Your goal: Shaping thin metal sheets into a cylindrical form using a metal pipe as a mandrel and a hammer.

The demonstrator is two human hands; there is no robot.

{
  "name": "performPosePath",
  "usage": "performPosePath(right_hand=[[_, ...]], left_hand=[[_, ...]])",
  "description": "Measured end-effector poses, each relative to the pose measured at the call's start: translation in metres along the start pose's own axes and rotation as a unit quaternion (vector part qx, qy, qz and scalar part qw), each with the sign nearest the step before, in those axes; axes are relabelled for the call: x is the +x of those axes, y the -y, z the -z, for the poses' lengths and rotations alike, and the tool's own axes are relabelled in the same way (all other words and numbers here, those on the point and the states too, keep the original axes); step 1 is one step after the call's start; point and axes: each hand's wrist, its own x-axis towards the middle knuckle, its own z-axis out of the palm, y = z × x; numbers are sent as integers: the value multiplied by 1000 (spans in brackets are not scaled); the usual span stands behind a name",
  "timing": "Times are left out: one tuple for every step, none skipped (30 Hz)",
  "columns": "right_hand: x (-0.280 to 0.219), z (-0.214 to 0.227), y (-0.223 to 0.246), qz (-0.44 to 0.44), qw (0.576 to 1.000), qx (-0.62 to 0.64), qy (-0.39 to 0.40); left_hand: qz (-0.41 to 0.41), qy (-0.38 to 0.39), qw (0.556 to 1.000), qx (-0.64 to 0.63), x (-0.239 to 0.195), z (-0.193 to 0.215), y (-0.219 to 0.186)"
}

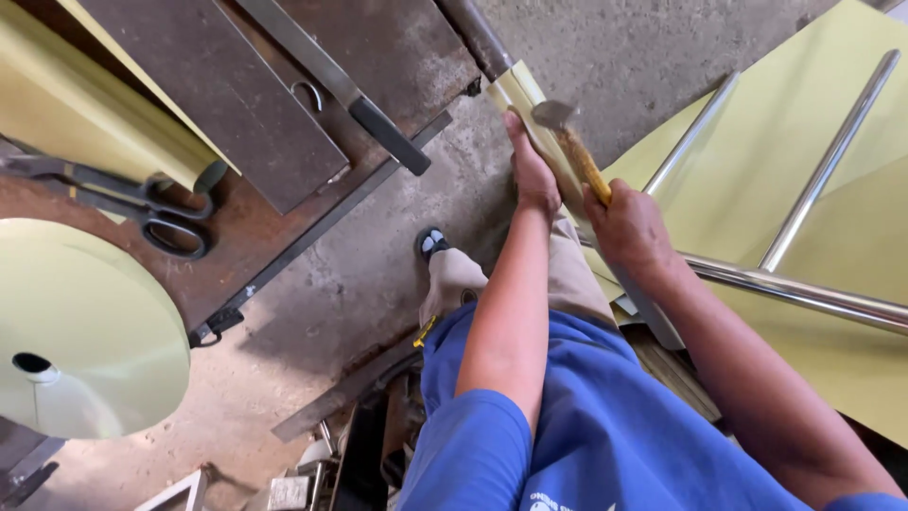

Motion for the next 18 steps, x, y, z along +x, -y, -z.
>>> performPosePath(right_hand=[[4,-5,-6,1,1000,1,-6],[9,-8,-14,12,999,-40,12],[14,-11,-22,22,996,-80,29],[7,-11,-21,18,996,-80,33],[1,-10,-20,0,997,-64,39],[11,-9,-14,-7,998,-44,36],[17,-9,-16,0,999,-41,29],[9,-13,-22,0,999,-31,32],[2,-17,-29,0,999,-21,35],[-3,-8,-28,-6,999,-24,32],[-6,2,-28,-15,999,-19,48],[-6,8,-22,-17,997,-10,70],[-16,17,-17,-15,997,-9,72],[-30,27,-15,-36,998,28,31],[-44,37,-13,-57,996,64,-11],[-55,47,-11,-61,996,62,-9],[-66,58,-9,-49,994,89,-42],[-76,69,-6,-36,990,117,-77]], left_hand=[[-2,6,1000,1,2,1,-1],[-6,38,999,-11,3,1,-2],[-10,69,997,-22,3,2,-1],[-6,66,998,-22,-13,8,9],[-2,68,998,-11,-29,15,18],[-10,80,997,1,-31,12,18],[-18,85,996,3,-32,-3,5],[-9,49,998,33,-46,-7,0],[-1,13,998,64,-58,-10,-4],[5,17,998,64,-56,-14,2],[27,0,998,65,-54,-18,8],[40,-24,997,65,-49,-18,7],[38,-27,997,65,-44,-18,4],[43,-32,997,58,-42,-17,6],[47,-37,997,50,-40,-17,9],[52,-38,997,51,-42,-19,7],[53,-44,996,48,-44,-22,6],[53,-48,996,46,-45,-25,3]])
